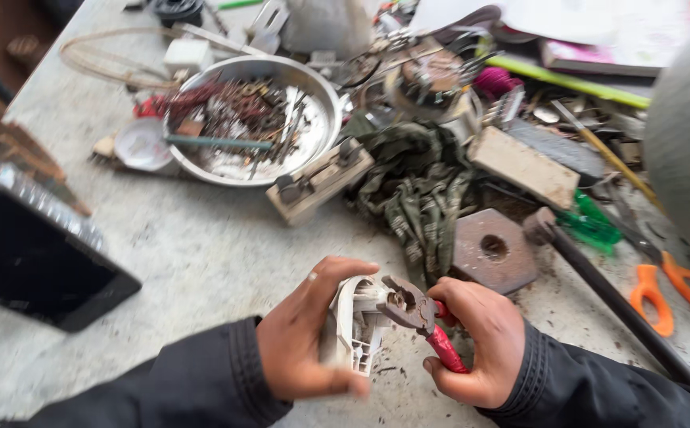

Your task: The person uses red-handled pliers to repeatedly pry and remove small plastic tabs from a white plastic electrical socket. The person rotates the socket to access different sides and continues the removal process throughout the clip.

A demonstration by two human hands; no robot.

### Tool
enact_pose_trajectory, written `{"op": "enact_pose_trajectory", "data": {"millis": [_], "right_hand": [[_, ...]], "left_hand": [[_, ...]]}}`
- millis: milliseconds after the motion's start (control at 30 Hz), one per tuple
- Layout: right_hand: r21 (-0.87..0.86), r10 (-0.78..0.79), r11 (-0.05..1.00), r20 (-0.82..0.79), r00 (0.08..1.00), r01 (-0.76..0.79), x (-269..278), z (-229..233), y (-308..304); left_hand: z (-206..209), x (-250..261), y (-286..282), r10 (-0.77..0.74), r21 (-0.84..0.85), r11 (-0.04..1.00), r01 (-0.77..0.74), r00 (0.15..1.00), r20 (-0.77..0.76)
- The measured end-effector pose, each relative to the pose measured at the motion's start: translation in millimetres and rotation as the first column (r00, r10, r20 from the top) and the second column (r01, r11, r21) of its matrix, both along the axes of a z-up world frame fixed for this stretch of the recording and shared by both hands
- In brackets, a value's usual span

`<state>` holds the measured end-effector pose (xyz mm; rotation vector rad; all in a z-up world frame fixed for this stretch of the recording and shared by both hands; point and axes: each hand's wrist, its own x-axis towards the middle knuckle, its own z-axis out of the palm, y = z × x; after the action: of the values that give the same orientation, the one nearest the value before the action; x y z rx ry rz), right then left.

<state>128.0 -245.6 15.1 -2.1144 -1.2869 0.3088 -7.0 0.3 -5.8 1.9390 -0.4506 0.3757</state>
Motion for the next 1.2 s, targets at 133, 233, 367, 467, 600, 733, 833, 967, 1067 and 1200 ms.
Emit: {"op": "enact_pose_trajectory", "data": {"millis": [133,233,367,467,600,733,833,967,1067,1200], "right_hand": [[0.048,-0.007,0.999,-0.024,1.000,0.008,3,-5,-4],[0.061,0.042,0.997,-0.037,0.998,-0.039,3,-9,-6],[0.115,0.047,0.992,-0.038,0.998,-0.042,2,-11,-8],[0.173,0.078,0.983,-0.066,0.995,-0.065,2,-5,-11],[0.179,0.086,0.983,-0.234,0.969,-0.044,1,4,-18],[0.264,0.144,0.964,-0.418,0.897,-0.032,5,1,-26],[0.380,0.172,0.924,-0.515,0.840,0.044,13,-15,-25],[0.595,0.241,0.804,-0.331,0.912,0.003,37,-38,-21],[0.675,0.268,0.738,-0.297,0.917,0.002,50,-50,-28],[0.806,0.351,0.571,-0.414,0.840,0.158,41,-42,-43]], "left_hand": [[-4,-3,-1,-0.009,0.097,0.995,0.009,1.000,0.005],[-6,-3,-2,-0.022,0.102,0.994,0.026,0.999,-0.043],[-7,-5,3,-0.136,-0.004,0.991,0.136,0.990,-0.046],[-10,-6,0,-0.130,0.051,0.991,0.124,0.982,0.135],[-15,-3,-6,-0.016,-0.037,0.999,0.028,0.961,0.276],[-19,15,5,0.031,0.092,0.993,-0.076,0.910,0.415],[-28,34,18,0.118,0.141,0.968,-0.207,0.875,0.469],[-35,46,28,0.236,0.153,0.910,-0.386,0.783,0.576],[-5,38,22,0.288,0.143,0.799,-0.585,0.579,0.763],[102,5,-5,0.585,-0.412,0.805,-0.427,0.453,0.672]]}}
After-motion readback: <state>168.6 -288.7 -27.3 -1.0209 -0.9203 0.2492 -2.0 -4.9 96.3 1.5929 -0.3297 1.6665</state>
